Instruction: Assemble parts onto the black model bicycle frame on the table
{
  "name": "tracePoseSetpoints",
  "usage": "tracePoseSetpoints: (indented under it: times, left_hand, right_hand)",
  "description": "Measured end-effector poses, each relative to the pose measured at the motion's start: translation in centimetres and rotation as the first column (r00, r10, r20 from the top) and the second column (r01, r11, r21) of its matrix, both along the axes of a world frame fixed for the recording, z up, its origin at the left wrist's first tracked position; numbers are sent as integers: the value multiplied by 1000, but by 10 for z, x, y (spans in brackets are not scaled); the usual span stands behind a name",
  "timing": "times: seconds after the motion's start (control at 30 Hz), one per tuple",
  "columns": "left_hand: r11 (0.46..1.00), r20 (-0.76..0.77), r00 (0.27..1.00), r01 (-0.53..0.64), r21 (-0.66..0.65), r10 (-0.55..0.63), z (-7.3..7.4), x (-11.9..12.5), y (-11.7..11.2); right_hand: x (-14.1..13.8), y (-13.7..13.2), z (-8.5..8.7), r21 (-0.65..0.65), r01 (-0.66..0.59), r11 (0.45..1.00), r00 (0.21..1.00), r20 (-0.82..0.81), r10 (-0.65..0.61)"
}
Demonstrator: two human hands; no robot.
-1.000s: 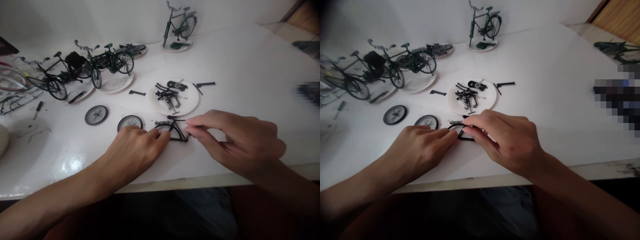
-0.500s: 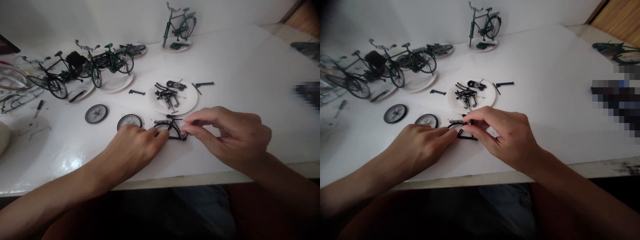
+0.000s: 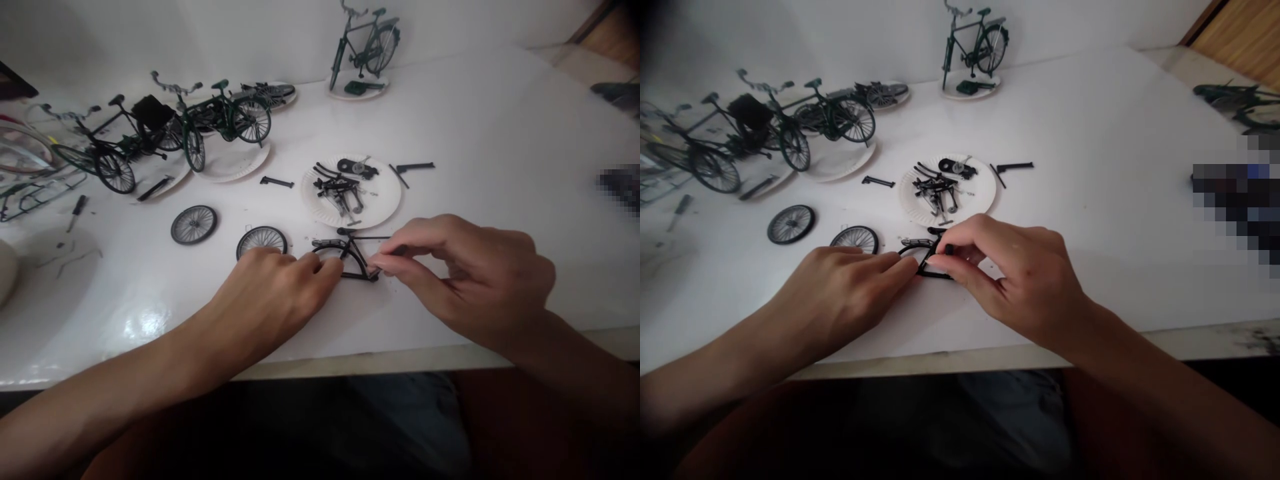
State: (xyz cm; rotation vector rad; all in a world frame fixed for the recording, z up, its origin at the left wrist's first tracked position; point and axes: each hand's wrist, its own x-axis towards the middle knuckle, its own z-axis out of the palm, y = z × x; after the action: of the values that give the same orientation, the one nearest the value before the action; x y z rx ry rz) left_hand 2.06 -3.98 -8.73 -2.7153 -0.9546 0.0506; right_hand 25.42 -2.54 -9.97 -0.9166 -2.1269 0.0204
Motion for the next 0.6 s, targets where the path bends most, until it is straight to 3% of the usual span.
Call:
tracePoseSetpoints:
  times: [0.2, 0.4, 0.5, 0.6]
  left_hand:
    - [998, 127, 992, 13, 64, -21, -2, 2, 1]
    - [996, 153, 986, 69, -51, -60, -6, 5, 4]
    - [994, 167, 985, 58, -91, -43, -8, 5, 5]
    - [993, 179, 984, 46, -105, -27, -9, 5, 5]
  right_hand:
    - [0, 2, -2, 7, -51, 999, 997, -50, 51]
    - [2, 3, -4, 37, -92, 995, 995, -24, 93]
    - [3, 3, -3, -20, -177, 984, 983, -54, 175]
    - [2, 3, 0, -74, -142, 987, 988, -75, 136]
